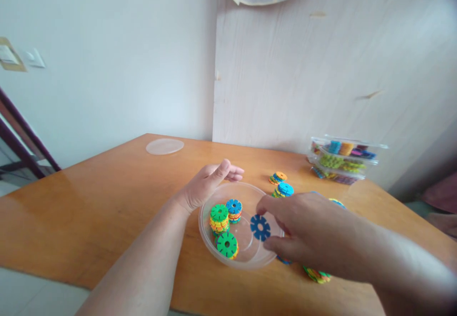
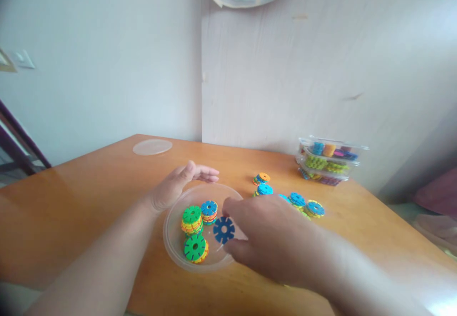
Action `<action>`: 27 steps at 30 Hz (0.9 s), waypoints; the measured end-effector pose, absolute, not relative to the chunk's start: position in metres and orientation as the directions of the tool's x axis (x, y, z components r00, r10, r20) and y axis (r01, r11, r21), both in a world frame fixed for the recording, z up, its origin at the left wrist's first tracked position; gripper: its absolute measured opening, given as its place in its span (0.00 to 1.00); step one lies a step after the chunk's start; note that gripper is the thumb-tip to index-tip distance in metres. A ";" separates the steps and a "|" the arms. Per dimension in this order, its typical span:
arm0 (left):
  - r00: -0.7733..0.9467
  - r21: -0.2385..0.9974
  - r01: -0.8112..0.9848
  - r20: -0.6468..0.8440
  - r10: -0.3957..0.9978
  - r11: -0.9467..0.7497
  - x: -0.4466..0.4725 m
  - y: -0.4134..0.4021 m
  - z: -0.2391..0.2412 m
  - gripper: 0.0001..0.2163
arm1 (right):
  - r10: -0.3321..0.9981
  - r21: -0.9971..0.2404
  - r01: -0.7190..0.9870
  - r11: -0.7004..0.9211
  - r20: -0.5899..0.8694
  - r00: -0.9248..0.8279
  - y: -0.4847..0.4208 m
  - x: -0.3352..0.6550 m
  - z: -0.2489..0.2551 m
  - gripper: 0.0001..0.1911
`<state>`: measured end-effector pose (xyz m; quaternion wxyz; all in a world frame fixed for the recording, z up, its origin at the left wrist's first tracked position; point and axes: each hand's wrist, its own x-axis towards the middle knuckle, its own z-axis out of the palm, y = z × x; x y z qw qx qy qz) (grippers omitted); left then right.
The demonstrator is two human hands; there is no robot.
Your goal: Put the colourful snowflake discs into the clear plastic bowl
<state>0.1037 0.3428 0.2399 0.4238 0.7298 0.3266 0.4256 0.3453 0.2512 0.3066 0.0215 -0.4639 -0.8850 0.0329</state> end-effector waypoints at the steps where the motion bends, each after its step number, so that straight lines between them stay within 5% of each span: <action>1: 0.425 0.898 0.119 0.339 0.840 -0.423 0.104 0.343 0.240 0.38 | 0.799 -0.074 0.798 0.598 -0.014 -0.601 0.253 0.334 0.305 0.08; 9: 0.423 0.902 0.115 0.334 0.842 -0.416 0.104 0.342 0.240 0.40 | 0.779 -0.138 0.775 0.617 -0.031 -0.626 0.259 0.326 0.302 0.11; 16: 0.429 0.896 0.110 0.348 0.834 -0.431 0.104 0.343 0.240 0.37 | 0.886 -0.002 0.888 0.459 -0.071 -0.458 0.247 0.383 0.294 0.07; 27: 0.423 0.884 0.143 0.351 0.835 -0.444 0.103 0.341 0.241 0.39 | 0.868 -0.029 0.876 0.481 -0.127 -0.481 0.243 0.376 0.268 0.09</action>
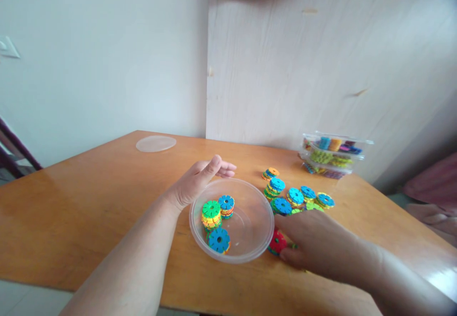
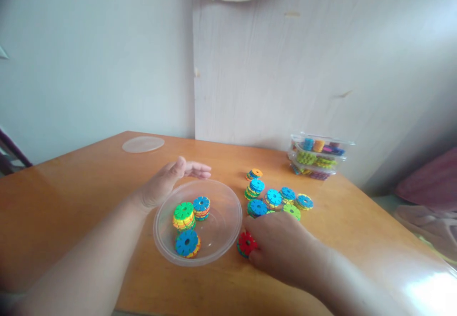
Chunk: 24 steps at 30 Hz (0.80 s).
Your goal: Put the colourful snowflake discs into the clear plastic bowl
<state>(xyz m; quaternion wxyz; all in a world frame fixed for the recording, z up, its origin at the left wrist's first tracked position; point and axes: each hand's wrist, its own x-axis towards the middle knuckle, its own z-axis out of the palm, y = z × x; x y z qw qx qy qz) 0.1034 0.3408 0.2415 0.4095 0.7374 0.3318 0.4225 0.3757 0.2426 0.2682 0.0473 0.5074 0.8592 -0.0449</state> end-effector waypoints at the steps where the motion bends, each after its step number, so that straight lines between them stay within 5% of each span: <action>1: 0.424 0.885 0.142 0.351 0.835 -0.444 0.103 0.341 0.241 0.39 | 0.875 -0.027 0.883 0.469 -0.117 -0.469 0.243 0.379 0.271 0.08; 7: 0.434 0.897 0.121 0.338 0.835 -0.426 0.104 0.342 0.241 0.39 | 0.900 -0.053 0.899 0.435 0.043 -0.433 0.248 0.386 0.299 0.08; 17: 0.429 0.900 0.134 0.325 0.843 -0.415 0.103 0.343 0.240 0.39 | 0.733 -0.116 0.745 0.656 -0.135 -0.667 0.261 0.305 0.307 0.15; 24: 0.426 0.897 0.119 0.341 0.838 -0.426 0.104 0.343 0.240 0.39 | 0.869 -0.061 0.871 0.487 -0.060 -0.491 0.256 0.362 0.302 0.08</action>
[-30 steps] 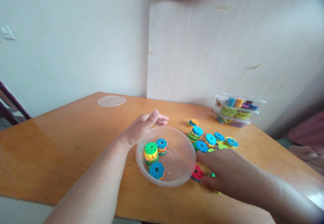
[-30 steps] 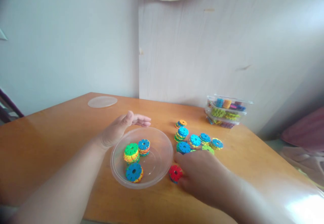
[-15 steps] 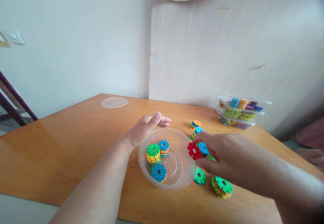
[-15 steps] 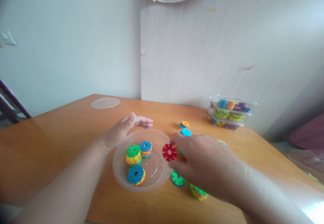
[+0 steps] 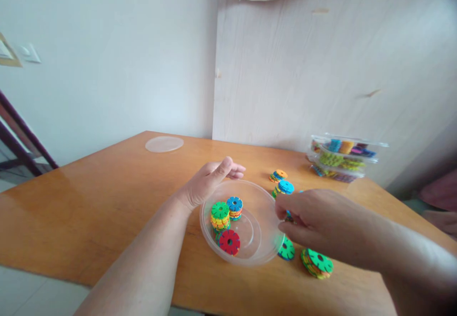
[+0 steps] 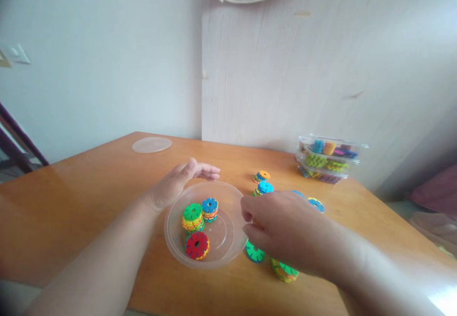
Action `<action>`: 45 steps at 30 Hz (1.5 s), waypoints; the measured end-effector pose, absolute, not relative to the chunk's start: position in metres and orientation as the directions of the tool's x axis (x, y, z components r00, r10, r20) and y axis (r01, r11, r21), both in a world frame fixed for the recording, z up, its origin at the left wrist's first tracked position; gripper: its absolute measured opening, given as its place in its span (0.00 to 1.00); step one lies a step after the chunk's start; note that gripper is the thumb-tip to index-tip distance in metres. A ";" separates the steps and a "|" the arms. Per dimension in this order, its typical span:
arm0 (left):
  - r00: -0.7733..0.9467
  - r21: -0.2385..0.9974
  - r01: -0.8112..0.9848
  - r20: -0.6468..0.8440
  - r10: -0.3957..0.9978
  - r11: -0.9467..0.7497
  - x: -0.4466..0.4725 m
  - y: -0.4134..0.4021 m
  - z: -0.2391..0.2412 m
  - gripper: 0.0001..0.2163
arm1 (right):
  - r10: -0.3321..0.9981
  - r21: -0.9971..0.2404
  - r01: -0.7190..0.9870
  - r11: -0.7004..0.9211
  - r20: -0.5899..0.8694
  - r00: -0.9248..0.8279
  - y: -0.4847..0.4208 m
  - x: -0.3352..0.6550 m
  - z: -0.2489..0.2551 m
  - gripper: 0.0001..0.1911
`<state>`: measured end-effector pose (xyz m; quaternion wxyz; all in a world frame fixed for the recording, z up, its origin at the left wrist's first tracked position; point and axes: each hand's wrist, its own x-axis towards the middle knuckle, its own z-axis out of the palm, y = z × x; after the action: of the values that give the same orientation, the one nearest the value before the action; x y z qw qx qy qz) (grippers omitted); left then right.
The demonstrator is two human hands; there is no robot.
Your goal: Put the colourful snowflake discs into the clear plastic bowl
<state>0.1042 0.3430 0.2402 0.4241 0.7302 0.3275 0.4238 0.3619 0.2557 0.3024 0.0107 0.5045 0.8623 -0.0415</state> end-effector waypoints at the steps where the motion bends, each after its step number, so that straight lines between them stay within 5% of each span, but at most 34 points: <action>1: 0.427 0.896 0.119 0.342 0.837 -0.427 0.104 0.343 0.240 0.39 | 0.879 -0.030 0.883 0.469 -0.078 -0.470 0.254 0.371 0.300 0.08; 16: 0.428 0.887 0.146 0.343 0.836 -0.439 0.103 0.343 0.240 0.41 | 0.839 0.003 0.848 0.529 -0.149 -0.523 0.247 0.372 0.262 0.12; 26: 0.424 0.898 0.116 0.342 0.839 -0.425 0.104 0.344 0.241 0.38 | 0.883 -0.057 0.882 0.469 0.074 -0.464 0.253 0.388 0.296 0.12; 37: 0.424 0.901 0.115 0.336 0.841 -0.418 0.105 0.342 0.240 0.40 | 0.806 -0.131 0.801 0.584 -0.026 -0.592 0.254 0.323 0.296 0.11; 45: 0.431 0.901 0.111 0.336 0.838 -0.419 0.105 0.342 0.241 0.39 | 0.889 0.008 0.891 0.454 -0.068 -0.452 0.251 0.388 0.287 0.08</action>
<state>0.1046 0.3421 0.2411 0.4297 0.7285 0.3255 0.4226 0.3878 0.2514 0.2867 0.0310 0.5223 0.8521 -0.0143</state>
